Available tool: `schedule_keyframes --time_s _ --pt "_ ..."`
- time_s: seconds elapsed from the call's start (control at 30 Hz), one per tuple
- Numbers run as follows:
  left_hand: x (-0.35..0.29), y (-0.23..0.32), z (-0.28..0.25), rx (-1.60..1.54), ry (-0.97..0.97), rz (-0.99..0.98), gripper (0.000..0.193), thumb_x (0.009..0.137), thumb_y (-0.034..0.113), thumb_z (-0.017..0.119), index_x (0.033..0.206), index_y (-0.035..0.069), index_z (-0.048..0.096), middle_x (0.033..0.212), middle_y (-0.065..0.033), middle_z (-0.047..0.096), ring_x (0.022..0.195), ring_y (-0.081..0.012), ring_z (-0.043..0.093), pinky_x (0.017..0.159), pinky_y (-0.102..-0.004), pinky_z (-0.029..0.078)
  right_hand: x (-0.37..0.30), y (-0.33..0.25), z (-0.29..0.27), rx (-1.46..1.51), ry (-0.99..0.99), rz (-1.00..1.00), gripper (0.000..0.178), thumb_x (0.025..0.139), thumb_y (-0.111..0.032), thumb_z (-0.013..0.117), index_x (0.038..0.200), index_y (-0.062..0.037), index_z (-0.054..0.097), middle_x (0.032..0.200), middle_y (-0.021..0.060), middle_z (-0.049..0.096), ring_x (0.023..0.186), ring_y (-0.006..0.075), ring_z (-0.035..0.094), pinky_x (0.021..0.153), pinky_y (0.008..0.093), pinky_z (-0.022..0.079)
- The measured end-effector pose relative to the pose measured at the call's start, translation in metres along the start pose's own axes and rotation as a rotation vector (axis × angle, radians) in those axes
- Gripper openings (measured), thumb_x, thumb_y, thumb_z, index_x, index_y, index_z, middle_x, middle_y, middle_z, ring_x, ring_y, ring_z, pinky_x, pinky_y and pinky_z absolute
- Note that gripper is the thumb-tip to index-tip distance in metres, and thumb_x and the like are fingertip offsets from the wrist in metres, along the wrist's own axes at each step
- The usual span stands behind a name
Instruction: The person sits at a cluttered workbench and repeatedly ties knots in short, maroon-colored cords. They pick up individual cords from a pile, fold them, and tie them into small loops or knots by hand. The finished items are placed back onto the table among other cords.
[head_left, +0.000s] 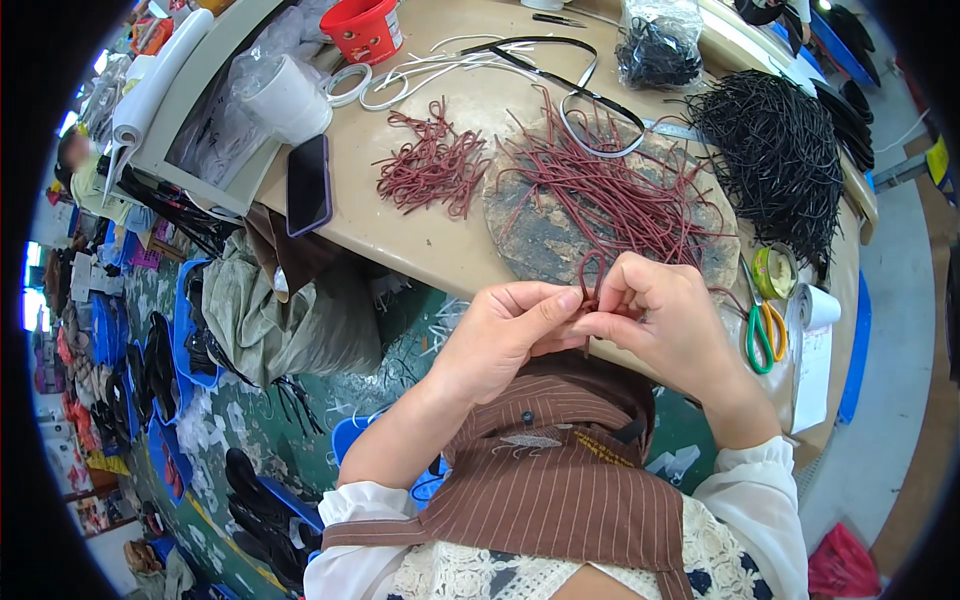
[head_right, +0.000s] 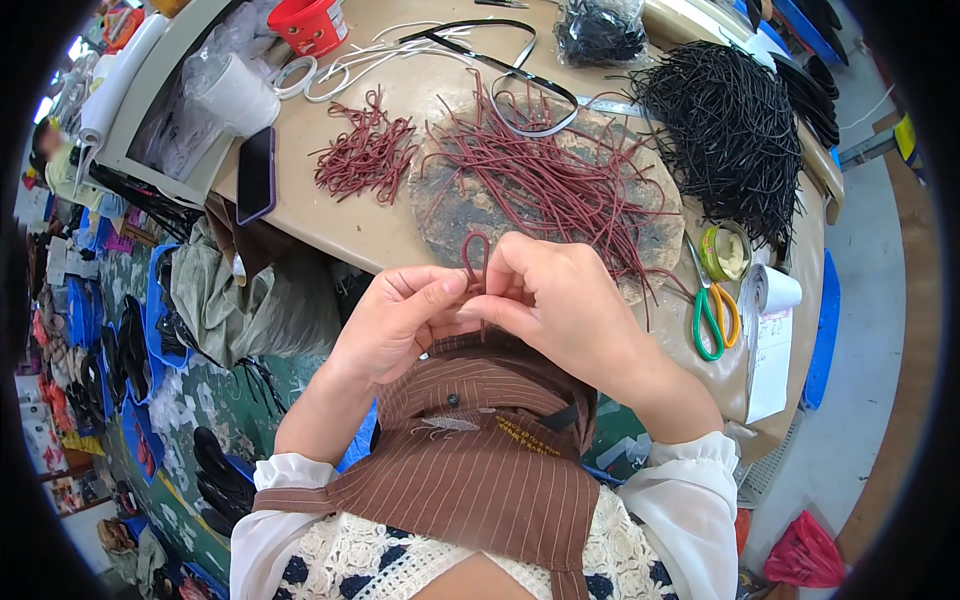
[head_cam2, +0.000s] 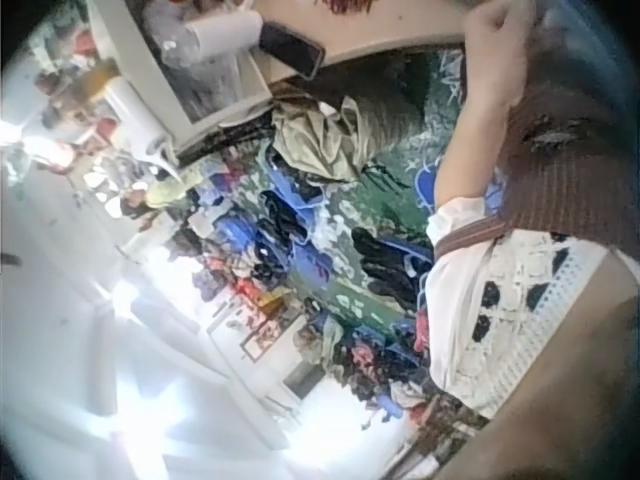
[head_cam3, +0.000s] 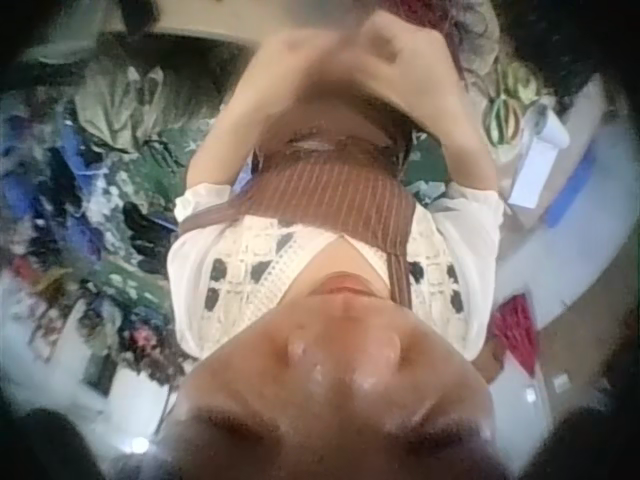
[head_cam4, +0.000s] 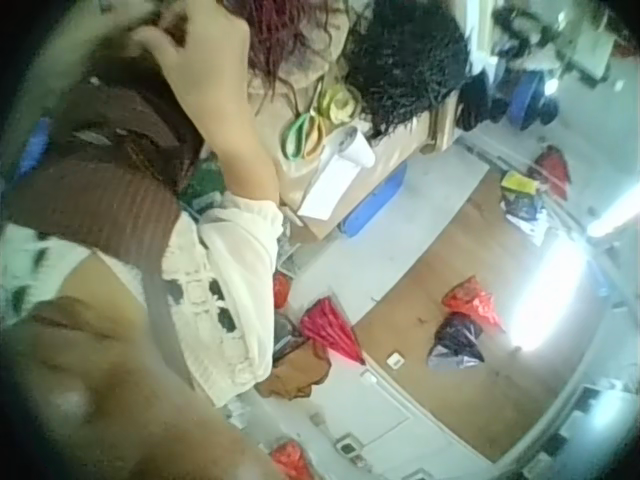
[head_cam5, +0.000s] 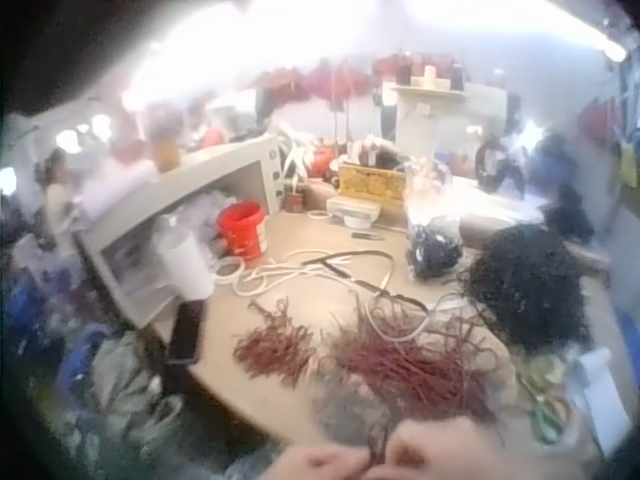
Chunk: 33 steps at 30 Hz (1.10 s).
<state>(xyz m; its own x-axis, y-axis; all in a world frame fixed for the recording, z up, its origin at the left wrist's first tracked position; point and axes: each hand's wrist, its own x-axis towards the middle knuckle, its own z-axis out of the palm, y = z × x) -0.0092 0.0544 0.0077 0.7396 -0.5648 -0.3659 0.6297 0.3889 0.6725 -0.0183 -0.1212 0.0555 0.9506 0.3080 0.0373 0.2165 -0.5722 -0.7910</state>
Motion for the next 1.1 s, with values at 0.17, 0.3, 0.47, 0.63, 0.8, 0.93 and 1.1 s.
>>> schedule_keyframes --time_s 0.17,0.3,0.47,0.63,0.8,0.93,1.1 --pt "-0.001 0.001 0.005 -0.049 -0.043 0.001 0.026 0.087 0.022 0.053 0.095 -0.002 0.060 0.086 -0.0061 0.063 0.075 -0.0087 0.059 0.071 -0.0212 0.049 0.001 0.001 0.009 -0.090 0.167 -0.166 0.028 0.068 -0.016 0.073 0.077 -0.0041 0.049 0.063 0.0076 0.057 0.054 0.0197 0.058 0.051 0.0273 0.045" --pt "0.002 0.005 0.008 -0.030 0.008 0.062 0.024 0.087 0.021 0.054 0.096 -0.001 0.060 0.084 -0.0055 0.062 0.075 -0.0088 0.059 0.069 -0.0210 0.049 -0.001 0.012 0.013 -0.071 0.273 -0.234 0.026 0.068 -0.013 0.072 0.080 -0.0033 0.051 0.069 0.0059 0.057 0.057 0.0146 0.057 0.053 0.0239 0.045" --pt "0.004 0.012 0.009 0.118 0.088 0.211 0.021 0.087 0.018 0.054 0.096 0.000 0.061 0.083 -0.0051 0.062 0.074 -0.0092 0.059 0.067 -0.0219 0.050 -0.010 0.018 0.028 0.504 0.321 0.032 0.020 0.074 -0.007 0.068 0.085 -0.0005 0.053 0.073 0.0030 0.058 0.061 0.0055 0.055 0.051 0.0190 0.044" --pt "0.007 0.010 0.007 0.308 0.126 0.362 0.019 0.089 0.017 0.050 0.094 0.000 0.058 0.082 -0.0064 0.062 0.073 -0.0121 0.061 0.068 -0.0253 0.052 -0.011 0.015 0.018 0.721 0.112 0.230 0.015 0.079 -0.007 0.063 0.087 -0.0004 0.053 0.071 -0.0006 0.056 0.056 0.0015 0.049 0.045 0.0152 0.038" --pt "0.009 0.003 0.010 0.407 0.128 0.525 0.016 0.090 0.015 0.047 0.091 0.000 0.053 0.078 -0.0068 0.061 0.073 -0.0116 0.061 0.067 -0.0241 0.051 -0.011 0.015 0.009 0.848 -0.039 0.311 0.010 0.083 -0.008 0.058 0.090 -0.0010 0.054 0.070 -0.0039 0.053 0.053 -0.0012 0.043 0.044 0.0136 0.032" --pt "0.009 0.001 0.011 0.409 0.146 0.597 0.016 0.091 0.014 0.046 0.090 -0.001 0.052 0.075 -0.0072 0.061 0.069 -0.0109 0.060 0.066 -0.0236 0.051 -0.016 0.019 0.012 0.856 -0.024 0.270 0.012 0.084 -0.006 0.053 0.094 -0.0003 0.055 0.071 -0.0054 0.053 0.055 -0.0016 0.042 0.046 0.0131 0.031" --pt "0.016 -0.011 0.008 0.317 0.180 0.703 0.016 0.091 0.012 0.046 0.089 -0.002 0.053 0.076 -0.0087 0.061 0.071 -0.0132 0.061 0.068 -0.0254 0.051 -0.020 0.020 0.018 0.625 0.065 0.142 0.012 0.084 -0.003 0.051 0.093 0.0016 0.059 0.072 -0.0034 0.054 0.056 0.0017 0.044 0.049 0.0159 0.034"
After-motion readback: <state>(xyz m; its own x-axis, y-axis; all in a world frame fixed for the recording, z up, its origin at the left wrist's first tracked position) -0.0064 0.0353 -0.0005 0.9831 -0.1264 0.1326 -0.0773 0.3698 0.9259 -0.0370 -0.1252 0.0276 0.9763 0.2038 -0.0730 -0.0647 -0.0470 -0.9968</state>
